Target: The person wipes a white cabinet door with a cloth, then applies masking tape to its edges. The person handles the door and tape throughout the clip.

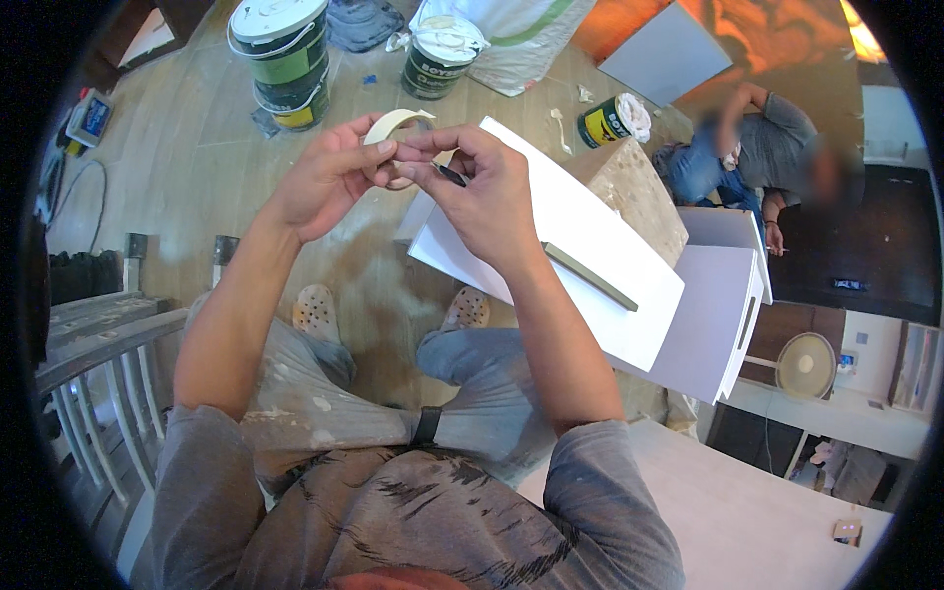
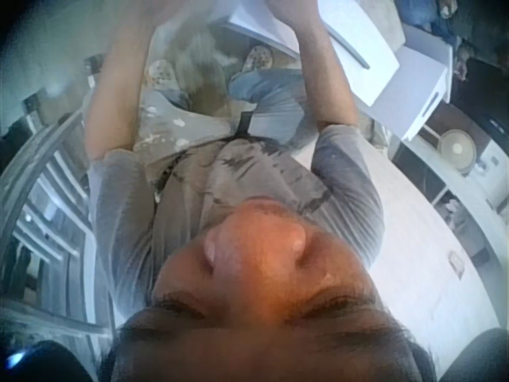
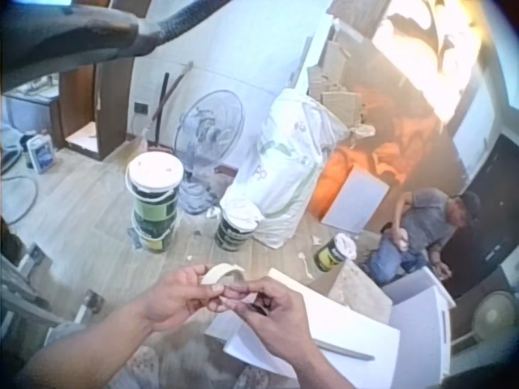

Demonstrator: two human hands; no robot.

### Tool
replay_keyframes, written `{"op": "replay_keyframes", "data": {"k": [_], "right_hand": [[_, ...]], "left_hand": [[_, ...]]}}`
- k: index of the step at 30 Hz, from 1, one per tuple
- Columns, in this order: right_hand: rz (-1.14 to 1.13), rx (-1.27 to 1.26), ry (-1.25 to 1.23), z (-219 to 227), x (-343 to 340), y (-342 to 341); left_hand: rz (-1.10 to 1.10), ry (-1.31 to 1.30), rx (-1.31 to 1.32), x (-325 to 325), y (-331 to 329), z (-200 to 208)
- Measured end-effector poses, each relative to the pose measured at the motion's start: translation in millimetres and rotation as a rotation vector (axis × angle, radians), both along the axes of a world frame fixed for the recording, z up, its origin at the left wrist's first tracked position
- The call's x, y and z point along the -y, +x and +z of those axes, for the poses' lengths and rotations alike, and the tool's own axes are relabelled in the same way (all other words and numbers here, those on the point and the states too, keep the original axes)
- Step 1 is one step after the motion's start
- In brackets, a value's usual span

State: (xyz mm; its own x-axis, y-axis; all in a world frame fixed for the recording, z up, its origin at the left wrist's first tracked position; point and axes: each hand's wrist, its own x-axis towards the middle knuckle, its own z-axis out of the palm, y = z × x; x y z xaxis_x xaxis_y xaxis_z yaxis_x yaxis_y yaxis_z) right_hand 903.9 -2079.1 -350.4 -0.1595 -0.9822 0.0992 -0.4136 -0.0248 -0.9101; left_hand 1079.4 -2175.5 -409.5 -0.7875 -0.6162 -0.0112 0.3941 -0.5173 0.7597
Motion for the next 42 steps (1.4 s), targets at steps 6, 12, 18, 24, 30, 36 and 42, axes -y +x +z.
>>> {"op": "replay_keyframes", "data": {"k": [6,12,18,24,30,36,42], "right_hand": [[0.067,0.218,0.019,9,-5,-11],[0.066,0.128,-0.009,5,-12,-11],[0.066,0.221,-0.098,-2,-10,9],[-0.085,0.221,-0.043,12,-10,-14],[-0.214,0.065,-0.010,18,-10,-39],[-0.314,-0.179,0.077,1,1,-91],[-0.189,-0.443,0.050,-11,17,-77]], "left_hand": [[-0.084,0.052,-0.116,0,5,-2],[-0.106,0.069,-0.106,-5,8,-2],[-0.041,-0.006,0.033,-13,5,10],[-0.093,0.023,-0.099,-9,10,4],[-0.107,0.001,-0.147,-6,12,0],[0.003,-0.028,-0.058,-1,13,0],[0.207,-0.011,0.225,-3,7,-8]]}}
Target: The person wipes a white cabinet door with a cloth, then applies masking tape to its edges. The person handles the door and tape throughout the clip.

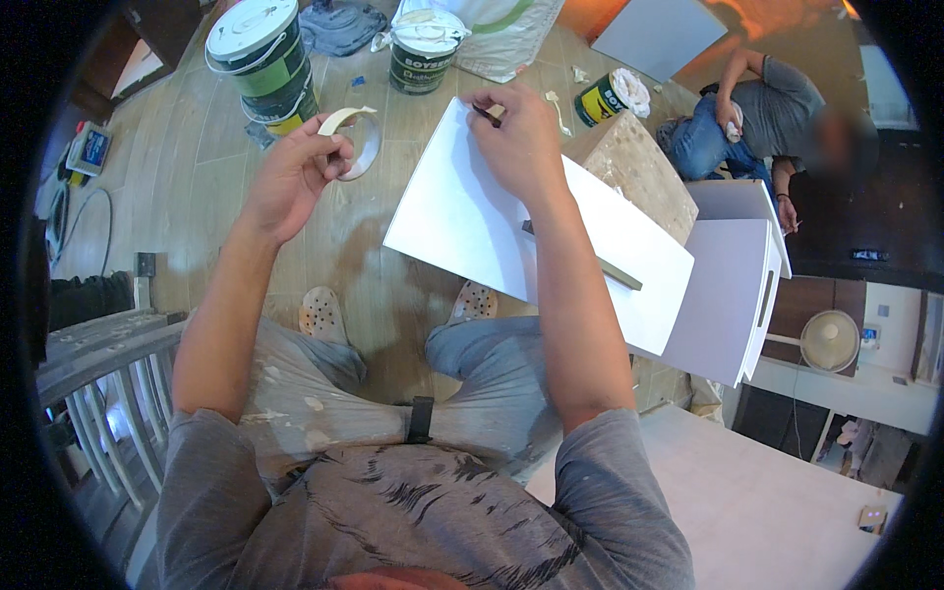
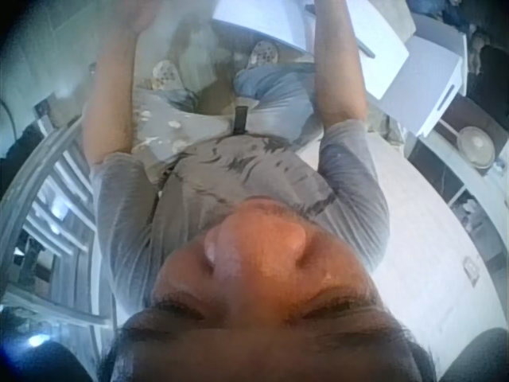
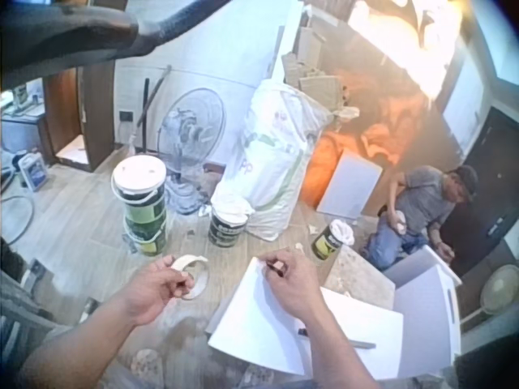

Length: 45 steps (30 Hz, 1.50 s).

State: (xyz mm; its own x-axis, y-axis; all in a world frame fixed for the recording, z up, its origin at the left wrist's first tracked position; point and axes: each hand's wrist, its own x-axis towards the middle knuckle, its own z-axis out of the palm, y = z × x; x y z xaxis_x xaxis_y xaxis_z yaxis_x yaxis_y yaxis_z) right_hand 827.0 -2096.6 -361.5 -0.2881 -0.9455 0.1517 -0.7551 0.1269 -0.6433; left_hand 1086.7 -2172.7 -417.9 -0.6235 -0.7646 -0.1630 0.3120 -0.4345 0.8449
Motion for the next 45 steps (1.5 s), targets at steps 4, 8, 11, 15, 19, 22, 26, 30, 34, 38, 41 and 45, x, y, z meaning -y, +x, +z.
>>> {"op": "replay_keyframes", "data": {"k": [4,8,11,15,19,22,26,30,34,38,41,45], "right_hand": [[0.042,-0.094,-0.023,-4,10,4],[0.052,-0.099,-0.032,-7,10,3],[0.031,-0.066,0.002,-1,8,4],[-0.050,0.039,0.116,5,8,4],[-0.022,0.096,-0.075,-9,10,-6],[-0.002,0.069,-0.134,-10,14,-12],[-0.056,0.317,-0.013,-3,12,-12],[-0.108,0.295,0.007,4,10,-6],[-0.117,0.315,0.001,5,11,1],[-0.181,0.287,0.036,2,13,-1],[-0.200,0.296,0.022,-2,14,-2],[-0.185,0.276,0.002,-8,15,-6]], "left_hand": [[0.004,0.007,0.184,0,-2,-15],[-0.004,-0.003,0.208,-2,-3,-15],[0.000,-0.009,0.215,-3,-2,-14],[0.000,-0.018,0.216,-4,0,-12],[-0.005,-0.023,0.192,-4,0,-12],[0.000,-0.023,0.199,-3,1,-11],[0.003,-0.029,0.204,-3,2,-11],[0.001,-0.035,0.225,-4,1,-10],[-0.003,-0.037,0.233,-4,0,-11],[-0.007,-0.034,0.234,-5,-1,-11],[-0.010,-0.032,0.239,-5,-1,-11],[-0.007,-0.034,0.247,-7,-2,-8]]}}
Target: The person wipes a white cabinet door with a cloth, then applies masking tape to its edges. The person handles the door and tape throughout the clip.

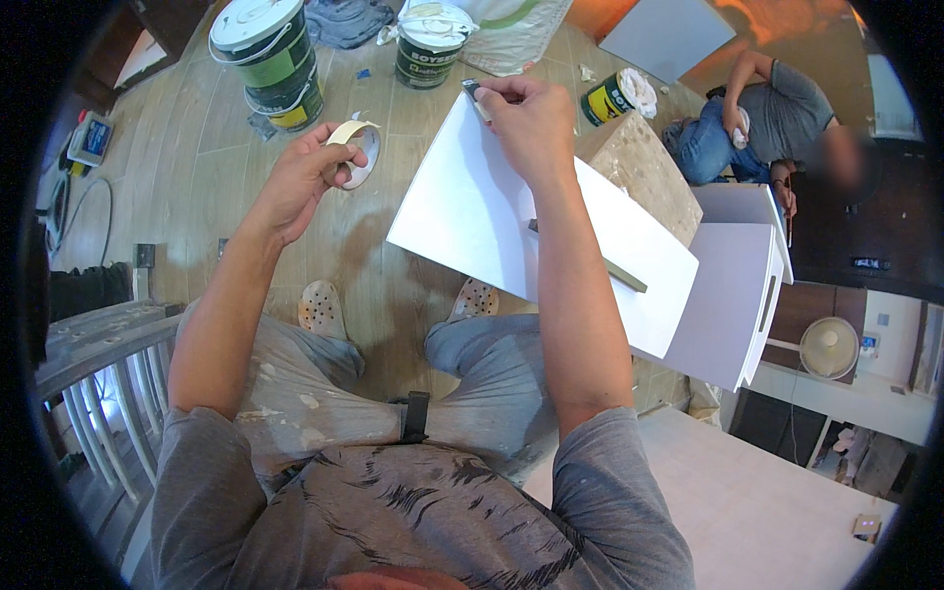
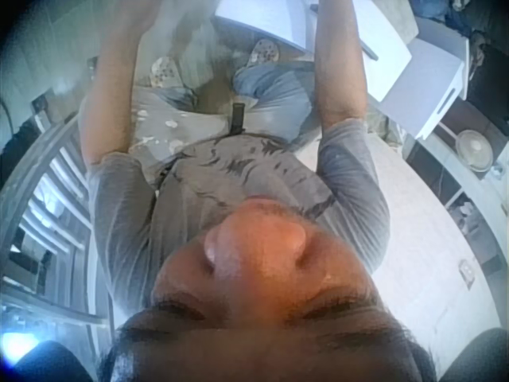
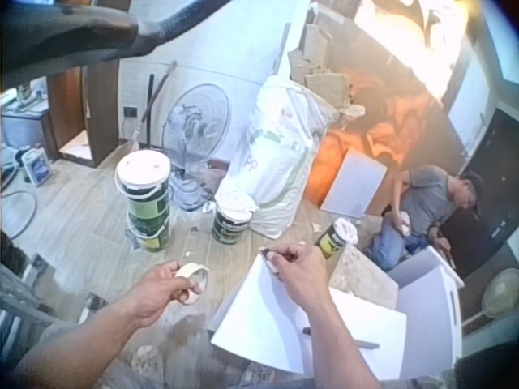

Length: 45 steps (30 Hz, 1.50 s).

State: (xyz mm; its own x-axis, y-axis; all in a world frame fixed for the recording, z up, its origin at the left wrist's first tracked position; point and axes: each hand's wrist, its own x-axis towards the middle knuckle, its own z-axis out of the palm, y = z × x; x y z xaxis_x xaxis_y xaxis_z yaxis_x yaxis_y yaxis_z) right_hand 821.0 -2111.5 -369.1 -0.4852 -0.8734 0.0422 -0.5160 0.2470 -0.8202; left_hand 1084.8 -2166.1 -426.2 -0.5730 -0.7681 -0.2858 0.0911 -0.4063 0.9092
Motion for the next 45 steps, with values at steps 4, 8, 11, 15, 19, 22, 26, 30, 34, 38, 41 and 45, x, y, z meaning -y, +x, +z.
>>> {"op": "replay_keyframes", "data": {"k": [4,8,11,15,19,22,26,30,34,38,41,45], "right_hand": [[0.001,-0.035,0.010,3,-1,2],[-0.007,-0.042,0.013,4,-1,4],[-0.003,-0.063,0.016,4,-1,5],[-0.006,-0.070,0.018,4,-1,6],[-0.006,-0.095,0.010,0,0,4],[-0.004,-0.111,-0.012,-2,0,2],[-0.017,-0.069,-0.033,-3,1,3],[-0.018,-0.081,-0.077,-5,1,5],[-0.019,-0.129,-0.044,-3,2,9],[-0.046,-0.191,-0.044,2,2,16],[-0.034,-0.145,-0.094,-4,3,10],[-0.035,-0.060,-0.098,-6,3,8]], "left_hand": [[-0.005,0.003,-0.005,0,0,-1],[-0.010,-0.001,0.005,1,0,-3],[-0.013,0.001,0.005,0,-1,-3],[-0.022,-0.004,0.001,0,0,-3],[-0.030,-0.008,0.017,0,0,-3],[-0.037,-0.011,0.036,-1,0,-1],[-0.024,-0.010,0.015,-1,0,-1],[-0.026,-0.008,0.010,-1,-1,-1],[-0.028,-0.012,0.010,-1,-1,-1],[-0.023,-0.018,0.012,-1,1,-2],[-0.028,-0.016,0.001,-1,0,-1],[-0.031,-0.016,-0.005,-1,-1,-1]]}}
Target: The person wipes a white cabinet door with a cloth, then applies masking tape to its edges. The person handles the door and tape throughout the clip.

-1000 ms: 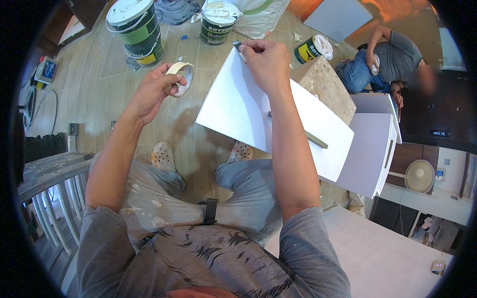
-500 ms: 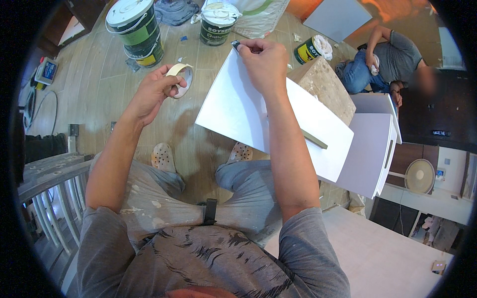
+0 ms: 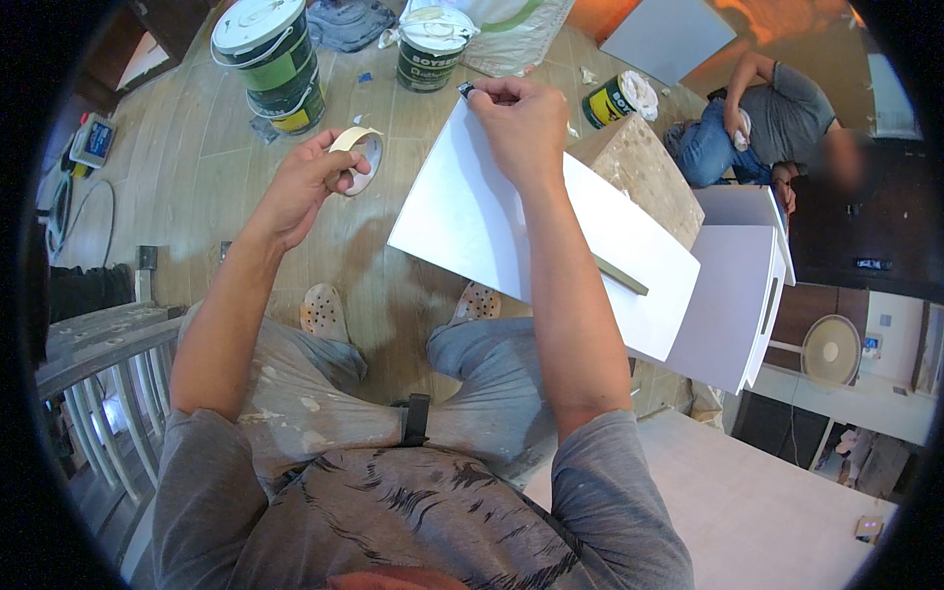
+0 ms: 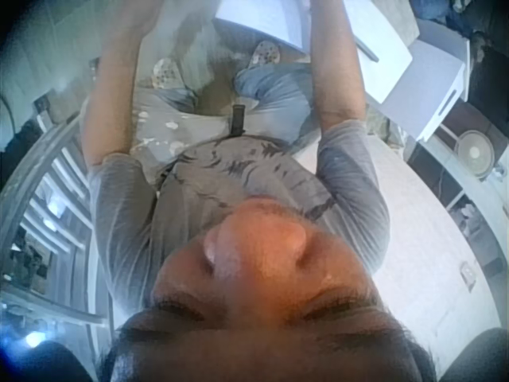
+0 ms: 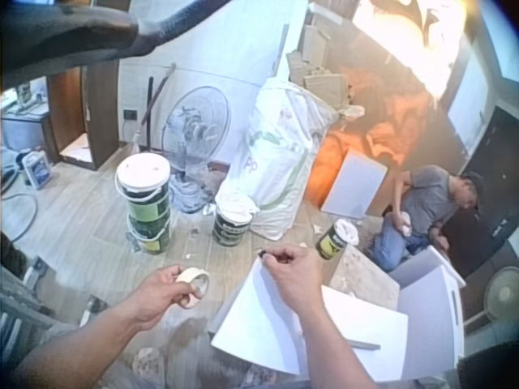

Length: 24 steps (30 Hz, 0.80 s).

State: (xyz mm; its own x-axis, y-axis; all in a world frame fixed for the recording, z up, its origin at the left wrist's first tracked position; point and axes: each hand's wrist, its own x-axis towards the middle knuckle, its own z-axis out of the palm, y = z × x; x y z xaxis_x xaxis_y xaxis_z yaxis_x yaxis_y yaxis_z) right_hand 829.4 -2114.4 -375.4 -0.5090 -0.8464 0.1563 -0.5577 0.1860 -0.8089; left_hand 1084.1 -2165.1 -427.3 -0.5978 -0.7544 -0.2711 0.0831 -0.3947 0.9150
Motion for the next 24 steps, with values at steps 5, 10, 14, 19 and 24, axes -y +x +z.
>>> {"op": "replay_keyframes", "data": {"k": [5,10,14,19,24], "right_hand": [[-0.058,-0.083,-0.055,1,1,5],[-0.017,-0.044,-0.008,2,1,3],[-0.070,-0.046,-0.030,3,0,2],[0.021,-0.033,0.019,-1,3,-4],[-0.028,0.044,-0.042,9,-2,-10]], "left_hand": [[0.003,0.004,0.008,0,0,-1],[0.001,0.007,0.020,-1,-1,1],[0.003,0.008,0.022,0,0,-2],[-0.002,0.004,0.014,0,-1,-1],[0.005,-0.007,0.021,2,0,-6]]}}
